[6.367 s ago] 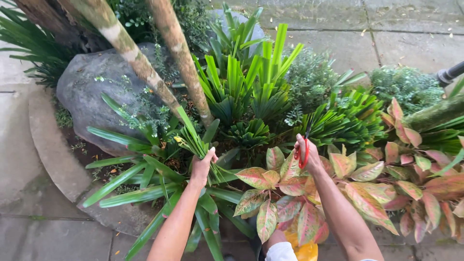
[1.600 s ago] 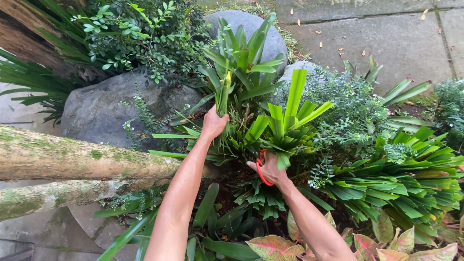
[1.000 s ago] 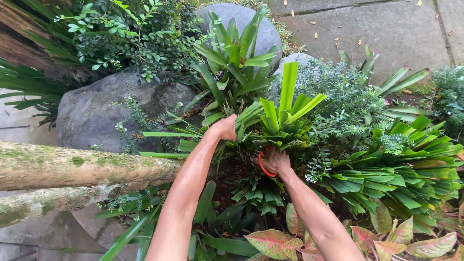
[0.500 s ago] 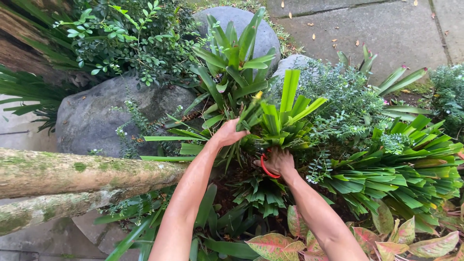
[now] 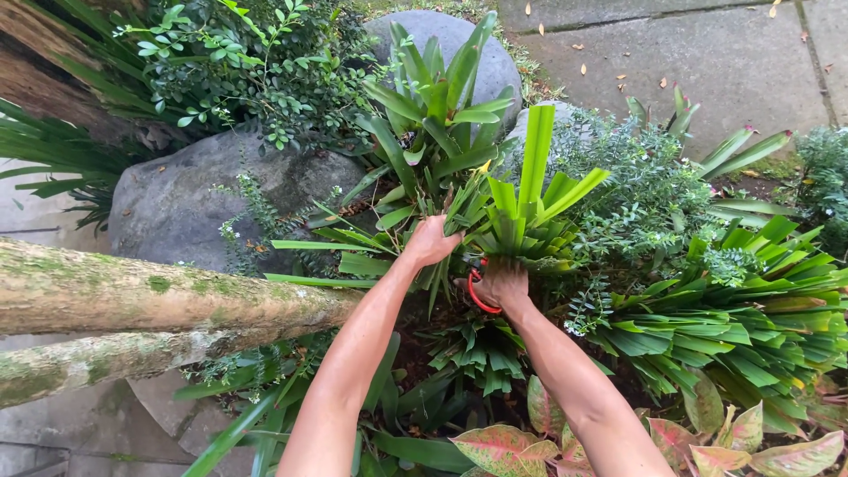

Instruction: Trimming and collecting leaves from a garden bed using shears.

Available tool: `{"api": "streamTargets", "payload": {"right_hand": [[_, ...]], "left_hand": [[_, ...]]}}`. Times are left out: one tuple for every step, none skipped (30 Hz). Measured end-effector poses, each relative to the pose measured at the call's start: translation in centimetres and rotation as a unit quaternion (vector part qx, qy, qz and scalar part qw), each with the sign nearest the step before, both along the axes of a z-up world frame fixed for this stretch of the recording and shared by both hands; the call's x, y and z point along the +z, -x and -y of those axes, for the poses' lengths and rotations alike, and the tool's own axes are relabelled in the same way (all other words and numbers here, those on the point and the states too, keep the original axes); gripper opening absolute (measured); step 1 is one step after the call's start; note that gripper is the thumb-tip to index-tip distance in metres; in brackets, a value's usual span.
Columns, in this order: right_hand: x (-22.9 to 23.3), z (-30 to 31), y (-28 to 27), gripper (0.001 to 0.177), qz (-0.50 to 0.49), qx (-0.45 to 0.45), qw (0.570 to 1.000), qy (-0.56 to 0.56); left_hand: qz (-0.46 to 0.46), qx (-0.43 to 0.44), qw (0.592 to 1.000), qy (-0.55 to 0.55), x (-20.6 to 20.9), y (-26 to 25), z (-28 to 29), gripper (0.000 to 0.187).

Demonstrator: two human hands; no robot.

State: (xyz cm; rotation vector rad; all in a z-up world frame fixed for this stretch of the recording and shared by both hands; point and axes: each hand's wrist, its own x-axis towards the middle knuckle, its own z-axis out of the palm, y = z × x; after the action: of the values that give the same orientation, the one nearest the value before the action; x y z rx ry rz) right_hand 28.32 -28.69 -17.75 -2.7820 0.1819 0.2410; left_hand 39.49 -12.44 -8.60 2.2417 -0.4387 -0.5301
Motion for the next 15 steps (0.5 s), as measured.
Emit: {"api": "streamTargets", "payload": {"right_hand": [[-0.7, 0.2, -0.4, 0.114, 0.0, 0.0, 1.0, 0.0], [-1.3, 0.4, -0.7, 0.1, -0.085, -0.018, 0.996, -0.026], [-2.0, 0.5, -0.9, 0.088, -0.17, -0.036, 0.983, -0.053], [-1.1, 0.8, -0.1, 0.088, -0.171, -0.037, 0.983, -0.054], [-0.1, 1.1, 0.4, 0.085, -0.171, -0.017, 0.985, -0.028], [0.9, 1.5, 0.8, 0.084, -0.171, 0.002, 0.985, -0.002], [1.1, 1.9, 1.3, 0.084, -0.173, 0.003, 0.985, -0.001], [1.2, 2.3, 1.9, 0.08, -0.155, 0.003, 0.987, -0.047], [1.4, 2.8, 2.1, 0.076, -0.136, 0.005, 0.987, -0.09], [0.2, 3.1, 2.7, 0.076, -0.136, 0.007, 0.987, -0.089], [-0.9, 3.3, 3.1, 0.078, -0.061, 0.024, 0.989, -0.134], [-2.0, 3.6, 3.5, 0.082, 0.014, 0.041, 0.983, -0.177], [-0.6, 3.4, 3.7, 0.082, 0.013, 0.043, 0.983, -0.177], [0.8, 3.3, 3.8, 0.075, -0.068, 0.004, 0.976, -0.206], [2.3, 3.0, 4.1, 0.071, -0.15, -0.031, 0.961, -0.231]], "left_hand": [[0.0, 0.0, 1.0, 0.0, 0.1, -0.1, -0.1, 0.038], [-0.025, 0.021, 0.999, -0.02, 0.1, -0.2, -0.1, 0.036], [-0.052, 0.041, 0.997, -0.04, 0.2, -0.2, -0.2, 0.033], [-0.053, 0.04, 0.997, -0.04, 0.1, -0.4, -0.6, 0.033], [-0.067, 0.09, 0.994, 0.007, 0.1, -0.9, -1.0, 0.03], [-0.08, 0.139, 0.986, 0.055, 0.2, -1.5, -1.3, 0.027], [-0.081, 0.14, 0.985, 0.055, 0.5, -2.2, -1.9, 0.027], [-0.098, 0.183, 0.976, 0.066, 0.8, -2.8, -2.4, 0.023], [-0.114, 0.226, 0.964, 0.079, 1.1, -3.7, -2.9, 0.023], [-0.114, 0.228, 0.964, 0.08, 1.3, -3.4, -3.3, 0.023], [-0.093, 0.225, 0.959, 0.145, 1.7, -3.3, -3.6, 0.022], [-0.072, 0.22, 0.95, 0.21, 2.1, -3.3, -3.9, 0.021], [-0.072, 0.222, 0.95, 0.21, 2.2, -2.7, -4.2, 0.021], [-0.071, 0.233, 0.955, 0.171, 2.3, -2.0, -4.4, 0.025], [-0.071, 0.245, 0.958, 0.131, 2.4, -1.3, -4.8, 0.031]]}}
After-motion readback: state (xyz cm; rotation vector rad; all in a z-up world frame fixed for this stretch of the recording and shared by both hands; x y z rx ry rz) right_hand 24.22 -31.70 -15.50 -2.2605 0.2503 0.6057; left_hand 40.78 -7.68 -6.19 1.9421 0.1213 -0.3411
